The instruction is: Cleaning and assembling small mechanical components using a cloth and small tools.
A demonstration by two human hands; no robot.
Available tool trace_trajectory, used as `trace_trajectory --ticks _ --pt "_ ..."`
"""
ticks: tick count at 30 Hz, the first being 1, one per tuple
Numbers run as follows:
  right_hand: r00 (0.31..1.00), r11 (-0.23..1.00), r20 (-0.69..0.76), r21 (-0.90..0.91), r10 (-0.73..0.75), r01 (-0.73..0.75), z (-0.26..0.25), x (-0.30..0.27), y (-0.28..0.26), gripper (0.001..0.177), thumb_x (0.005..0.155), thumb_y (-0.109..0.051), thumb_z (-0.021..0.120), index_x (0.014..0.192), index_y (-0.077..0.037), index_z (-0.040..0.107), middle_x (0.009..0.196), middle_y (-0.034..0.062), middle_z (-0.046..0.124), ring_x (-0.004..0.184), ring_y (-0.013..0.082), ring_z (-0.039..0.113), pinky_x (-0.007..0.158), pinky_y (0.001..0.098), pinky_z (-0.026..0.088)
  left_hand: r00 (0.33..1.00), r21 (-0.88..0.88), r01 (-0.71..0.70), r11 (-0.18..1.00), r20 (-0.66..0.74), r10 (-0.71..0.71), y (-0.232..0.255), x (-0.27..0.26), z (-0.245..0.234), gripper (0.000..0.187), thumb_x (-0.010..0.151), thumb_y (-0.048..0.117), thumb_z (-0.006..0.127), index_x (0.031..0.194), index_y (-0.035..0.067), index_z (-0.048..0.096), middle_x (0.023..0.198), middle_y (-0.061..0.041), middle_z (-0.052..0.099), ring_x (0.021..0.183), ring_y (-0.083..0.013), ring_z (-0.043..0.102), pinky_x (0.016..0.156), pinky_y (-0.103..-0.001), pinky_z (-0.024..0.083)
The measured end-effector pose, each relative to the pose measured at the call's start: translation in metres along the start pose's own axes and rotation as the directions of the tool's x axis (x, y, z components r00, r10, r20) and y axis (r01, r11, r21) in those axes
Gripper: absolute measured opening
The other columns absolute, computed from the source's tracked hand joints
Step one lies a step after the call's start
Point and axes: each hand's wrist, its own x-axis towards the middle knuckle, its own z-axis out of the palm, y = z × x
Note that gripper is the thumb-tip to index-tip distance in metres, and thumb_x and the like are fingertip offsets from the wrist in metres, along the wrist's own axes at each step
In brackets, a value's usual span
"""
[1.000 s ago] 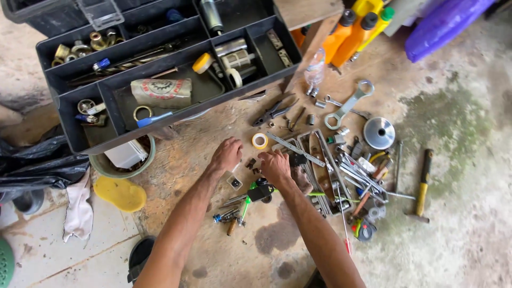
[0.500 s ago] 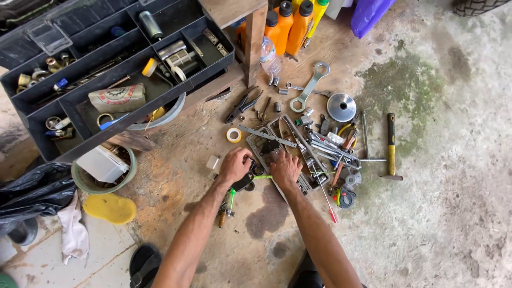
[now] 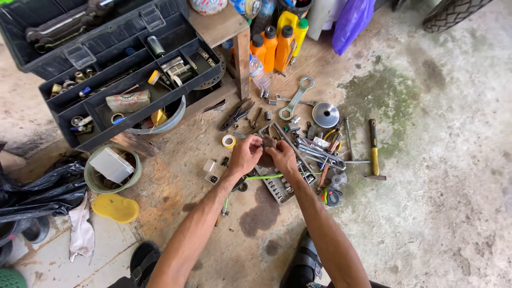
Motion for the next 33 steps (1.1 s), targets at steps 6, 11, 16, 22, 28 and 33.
trace_trajectory --ticks 6,11,16,22,28,33 --pt "0.973 0.776 0.222 0.604 0.056 -0.182 -0.029 -0.036 -0.084 0.029 0.101 -0.030 0.067 0.110 -0.002 0.065 0.096 0.0051 0.068 0.082 0.0179 0.068 0.071 0.0353 0.059 0.984 -0.024 -0.161 0.987 -0.076 0.159 0.055 -0.005 -0.011 0.025 0.089 0.001 0.072 0.113 0.001 0.064 0.103 -0.013 0.077 0.094 -0.0215 0.077 0.080 -0.033 0.062" --pt "0.966 0.647 0.257 0.735 0.014 -0.205 -0.042 -0.068 -0.135 0.027 0.099 -0.026 0.066 0.115 -0.004 0.067 0.099 0.0064 0.071 0.087 0.0175 0.069 0.074 0.0359 0.060 0.961 -0.022 -0.264 0.964 -0.095 0.261 0.107 -0.014 -0.039 0.027 0.087 0.002 0.075 0.112 0.002 0.065 0.102 -0.012 0.078 0.093 -0.0206 0.078 0.080 -0.033 0.062" --pt "0.951 0.662 0.300 0.727 -0.072 -0.180 -0.039 -0.088 -0.163 0.027 0.096 -0.014 0.066 0.120 -0.001 0.067 0.108 0.0067 0.074 0.098 0.0153 0.072 0.087 0.0322 0.062 0.950 0.067 -0.292 0.954 -0.099 0.298 0.141 -0.032 -0.061 0.029 0.085 0.004 0.080 0.111 0.005 0.067 0.097 -0.009 0.078 0.088 -0.0190 0.077 0.077 -0.033 0.062" --pt "0.916 0.833 0.366 0.548 -0.164 -0.070 -0.046 -0.108 -0.180 0.025 0.100 -0.013 0.064 0.118 0.005 0.064 0.101 0.0110 0.071 0.085 0.0147 0.071 0.076 0.0301 0.064 0.945 0.150 -0.311 0.938 -0.054 0.322 0.163 -0.050 -0.082 0.039 0.078 0.009 0.087 0.110 0.007 0.066 0.097 -0.007 0.073 0.087 -0.0184 0.073 0.076 -0.034 0.061" --pt "0.936 0.812 0.351 0.553 -0.026 -0.185 -0.051 -0.135 -0.201 0.030 0.099 -0.021 0.056 0.120 0.000 0.060 0.103 0.0110 0.072 0.088 0.0194 0.074 0.080 0.0361 0.068 0.992 -0.041 -0.091 0.995 0.089 0.095 0.170 -0.062 -0.074 0.046 0.082 0.019 0.085 0.121 0.006 0.063 0.106 -0.005 0.073 0.091 -0.0161 0.075 0.079 -0.030 0.064" --pt "0.943 0.563 0.291 0.812 -0.163 -0.154 -0.056 -0.143 -0.189 0.035 0.108 -0.027 0.052 0.128 0.000 0.062 0.111 0.0160 0.072 0.093 0.0206 0.072 0.080 0.0361 0.063 0.961 -0.221 -0.269 0.937 0.009 0.278 0.189 -0.080 -0.070 0.048 0.088 0.018 0.083 0.130 0.003 0.064 0.110 -0.010 0.075 0.095 -0.0173 0.075 0.080 -0.031 0.064"
